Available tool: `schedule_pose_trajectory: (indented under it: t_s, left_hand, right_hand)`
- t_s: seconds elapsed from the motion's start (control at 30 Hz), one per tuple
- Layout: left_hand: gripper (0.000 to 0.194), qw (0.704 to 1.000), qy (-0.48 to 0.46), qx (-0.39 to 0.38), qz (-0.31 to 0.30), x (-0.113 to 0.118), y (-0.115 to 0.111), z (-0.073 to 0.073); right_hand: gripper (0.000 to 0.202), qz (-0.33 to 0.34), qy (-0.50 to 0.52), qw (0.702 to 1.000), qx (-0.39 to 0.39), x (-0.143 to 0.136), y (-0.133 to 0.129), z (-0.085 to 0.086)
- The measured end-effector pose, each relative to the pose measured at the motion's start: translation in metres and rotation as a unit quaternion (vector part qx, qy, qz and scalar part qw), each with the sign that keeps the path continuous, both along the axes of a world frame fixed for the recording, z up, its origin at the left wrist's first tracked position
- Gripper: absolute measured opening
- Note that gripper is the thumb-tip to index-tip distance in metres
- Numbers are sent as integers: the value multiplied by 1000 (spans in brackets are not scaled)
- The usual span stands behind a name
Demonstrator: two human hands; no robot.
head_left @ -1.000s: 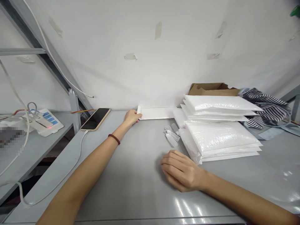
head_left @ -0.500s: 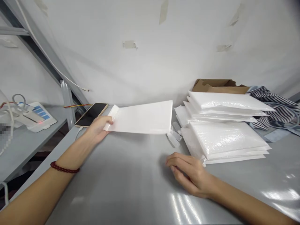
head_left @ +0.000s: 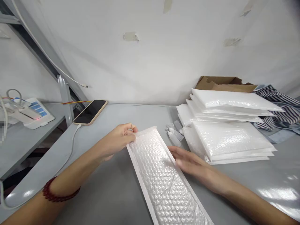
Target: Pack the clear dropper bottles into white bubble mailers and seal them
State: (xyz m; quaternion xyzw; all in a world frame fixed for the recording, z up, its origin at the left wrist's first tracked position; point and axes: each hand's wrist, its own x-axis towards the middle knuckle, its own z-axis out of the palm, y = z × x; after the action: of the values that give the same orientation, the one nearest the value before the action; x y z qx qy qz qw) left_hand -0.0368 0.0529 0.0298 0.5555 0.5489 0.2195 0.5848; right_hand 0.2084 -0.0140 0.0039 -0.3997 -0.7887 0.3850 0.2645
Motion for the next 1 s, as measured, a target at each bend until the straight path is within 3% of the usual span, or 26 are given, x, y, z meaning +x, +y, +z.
schedule_pose_trajectory:
  t_s: [0.07, 0.13, 0.3, 0.37, 0.43, 0.5, 0.57, 0.63, 0.7, 0.77, 0.9, 1.0]
  left_hand:
    - [12, 998, -45, -51, -12, 0, 0, 1]
    - [17, 990, -84, -106, -40, 0, -1, 3]
    - [22, 964, -130, -196, -126, -4, 0, 1]
    - [30, 956, -134, -200, -169, -2, -2, -2]
    - [37, 970, -82, -142, -182, 3, -6, -6]
    - [51, 989, 10, -32, -146, 12, -13, -12]
    - [65, 987, 87, 110, -79, 22, -20, -20]
    - [53, 956, 130, 261, -24, 29, -24, -28]
    - [21, 916, 145, 372, -27, 33, -26, -34]
    - [15, 900, 143, 405, -73, 35, -27, -39]
    - [23, 909, 137, 377, -113, 40, -30, -44]
    - [23, 912, 125, 367, -133, 44, -33, -44]
  right_hand:
    - [46, 31, 87, 986, -139, 1, 0, 4]
    - [48, 48, 151, 954, -254, 1, 1, 8]
    - [39, 80, 133, 939, -306, 5, 3, 18]
    - [37, 70, 81, 957, -271, 7, 2, 18]
    - [36, 40, 13, 982, -182, 7, 0, 13]
    - [38, 7, -71, 995, -67, 6, -4, 4]
    - [44, -14, -160, 986, 39, 5, -7, -7]
    - [50, -33, -224, 966, 125, 3, -10, -14]
    - [48, -39, -252, 951, 172, 0, -12, -15]
    - [47, -34, -266, 942, 200, -3, -14, -13]
    - [99, 5, -275, 922, 272, -11, -25, -10]
    - [98, 15, -265, 925, 272, -14, -32, -14]
